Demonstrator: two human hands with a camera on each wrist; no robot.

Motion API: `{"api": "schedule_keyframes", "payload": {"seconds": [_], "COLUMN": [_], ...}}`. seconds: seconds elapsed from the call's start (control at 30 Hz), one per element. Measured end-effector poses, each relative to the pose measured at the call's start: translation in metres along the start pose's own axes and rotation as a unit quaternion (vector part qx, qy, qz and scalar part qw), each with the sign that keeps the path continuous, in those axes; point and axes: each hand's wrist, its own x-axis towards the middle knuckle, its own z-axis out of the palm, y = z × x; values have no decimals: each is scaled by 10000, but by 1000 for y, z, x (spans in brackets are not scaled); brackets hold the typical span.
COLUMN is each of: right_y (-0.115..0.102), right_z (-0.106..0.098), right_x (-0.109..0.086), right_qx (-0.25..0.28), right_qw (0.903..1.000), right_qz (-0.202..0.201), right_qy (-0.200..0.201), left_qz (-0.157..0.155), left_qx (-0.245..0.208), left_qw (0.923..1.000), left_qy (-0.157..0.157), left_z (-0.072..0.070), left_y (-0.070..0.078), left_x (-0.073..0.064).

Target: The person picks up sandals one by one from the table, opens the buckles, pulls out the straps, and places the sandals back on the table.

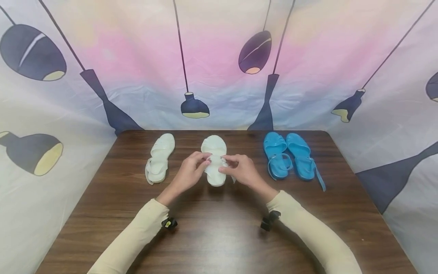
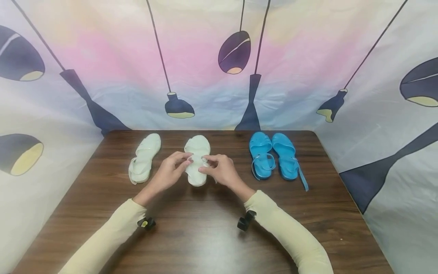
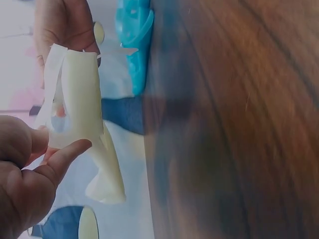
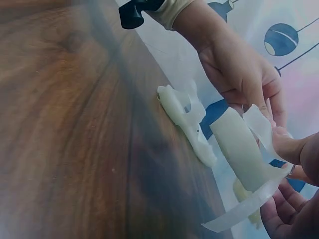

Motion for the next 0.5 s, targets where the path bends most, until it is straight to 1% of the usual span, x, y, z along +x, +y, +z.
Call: {"api": "schedule_keyframes", "payload": {"seconds": [0.17,0.33,0.5], "right_y": [9,16,19], "right_z": [-9,-17,-22], "right_x": [-21,-41,-58], "right_qx": [-110,-106,-95], "right_qw": [9998,9996,9997], "right_qz": [158,247,241], "right_qy": [20,0,-39], "left_qz": [192,271,309], "left_qx": [-142,-254,-298], "left_qw": [9997,9990,9986], "left_qy": [-90,-233,-298], "left_z": [16,30,41], "left_y": [8,17,25], "left_x": [-6,-12,-20]}}
